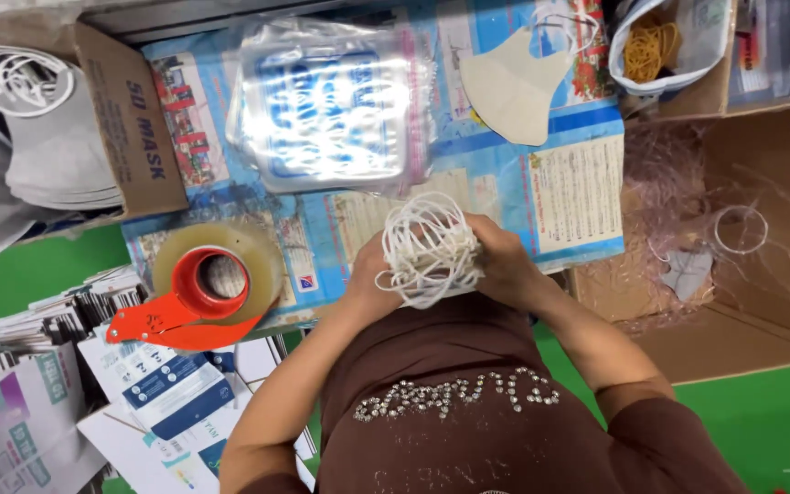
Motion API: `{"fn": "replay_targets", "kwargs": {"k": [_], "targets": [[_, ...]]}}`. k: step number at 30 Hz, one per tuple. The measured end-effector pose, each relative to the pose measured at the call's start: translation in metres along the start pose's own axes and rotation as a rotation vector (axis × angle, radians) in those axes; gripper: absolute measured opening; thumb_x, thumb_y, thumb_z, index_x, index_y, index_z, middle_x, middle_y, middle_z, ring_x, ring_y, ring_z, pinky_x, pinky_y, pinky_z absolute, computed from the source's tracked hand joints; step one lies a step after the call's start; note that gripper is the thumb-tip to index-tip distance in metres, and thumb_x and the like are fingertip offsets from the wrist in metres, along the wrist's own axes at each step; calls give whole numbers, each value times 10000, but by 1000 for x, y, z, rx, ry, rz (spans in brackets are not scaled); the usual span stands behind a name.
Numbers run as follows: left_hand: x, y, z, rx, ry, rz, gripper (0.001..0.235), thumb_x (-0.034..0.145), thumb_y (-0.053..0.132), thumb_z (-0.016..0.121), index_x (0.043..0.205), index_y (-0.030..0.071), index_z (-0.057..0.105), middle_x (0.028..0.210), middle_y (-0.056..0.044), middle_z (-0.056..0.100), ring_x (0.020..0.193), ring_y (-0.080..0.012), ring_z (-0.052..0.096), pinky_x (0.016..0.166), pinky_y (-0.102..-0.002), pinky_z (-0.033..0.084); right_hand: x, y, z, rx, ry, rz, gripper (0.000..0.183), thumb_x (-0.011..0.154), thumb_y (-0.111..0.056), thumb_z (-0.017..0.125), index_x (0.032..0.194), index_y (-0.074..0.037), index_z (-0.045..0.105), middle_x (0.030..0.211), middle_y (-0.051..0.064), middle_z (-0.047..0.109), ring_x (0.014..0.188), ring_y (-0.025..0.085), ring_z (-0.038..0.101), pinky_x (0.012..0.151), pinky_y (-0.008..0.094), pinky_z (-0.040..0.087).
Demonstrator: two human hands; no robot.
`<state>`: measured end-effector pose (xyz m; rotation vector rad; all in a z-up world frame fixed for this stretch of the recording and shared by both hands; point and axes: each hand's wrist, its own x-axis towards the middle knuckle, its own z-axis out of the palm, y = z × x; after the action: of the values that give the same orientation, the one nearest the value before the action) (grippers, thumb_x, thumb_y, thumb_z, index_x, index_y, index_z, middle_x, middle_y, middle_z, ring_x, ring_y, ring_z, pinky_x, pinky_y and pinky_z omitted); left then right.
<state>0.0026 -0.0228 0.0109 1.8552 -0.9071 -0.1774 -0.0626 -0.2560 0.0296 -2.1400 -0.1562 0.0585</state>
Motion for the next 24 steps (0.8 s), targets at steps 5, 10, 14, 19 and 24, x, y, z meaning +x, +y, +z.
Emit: {"fn": "replay_targets", "kwargs": {"k": [5, 10, 14, 19, 24], "targets": [[13, 26, -14, 29, -123, 0, 439, 784, 239, 861, 1173, 85, 729, 1175, -97, 716, 1045, -328, 681, 900, -445, 552, 9, -5, -5, -151, 85, -205, 557, 764, -293, 812, 1201, -8, 614, 1127, 196, 648, 1090, 377, 600, 956, 442, 458], [8, 30, -4, 81, -43, 182, 398, 743, 267, 819, 1084, 94, 708, 1139, -98, 701, 1043, -345, 662, 900, -462, 529, 1, -5, -4, -205, 86, -126, 406, 835, -251, 764, 1173, -54, 654, 1063, 128, 690, 1019, 337, 623, 911, 438, 490], [20, 45, -12, 80, -141, 155, 349, 822, 223, 786, 1141, 109, 702, 1209, -95, 681, 1130, -321, 635, 969, -447, 500, 7, -9, -10, -96, 34, -43, 514, 841, -248, 746, 1280, -10, 626, 1072, 132, 673, 1030, 311, 630, 904, 408, 492], [18, 39, -7, 83, -232, 168, 387, 829, 180, 755, 1200, 113, 669, 1260, -127, 663, 1180, -330, 618, 986, -450, 487, 13, -9, -14, -108, -76, -191, 649, 774, -274, 773, 1329, -2, 574, 1091, 149, 694, 1002, 325, 633, 880, 431, 463], [24, 42, -24, 97, -266, 224, 427, 861, 158, 713, 1282, 122, 659, 1230, -104, 690, 1150, -296, 645, 963, -426, 524, 17, -14, -12, -90, -327, 192, 773, 783, -311, 768, 1460, -18, 537, 899, 94, 744, 863, 281, 632, 772, 372, 510]]}}
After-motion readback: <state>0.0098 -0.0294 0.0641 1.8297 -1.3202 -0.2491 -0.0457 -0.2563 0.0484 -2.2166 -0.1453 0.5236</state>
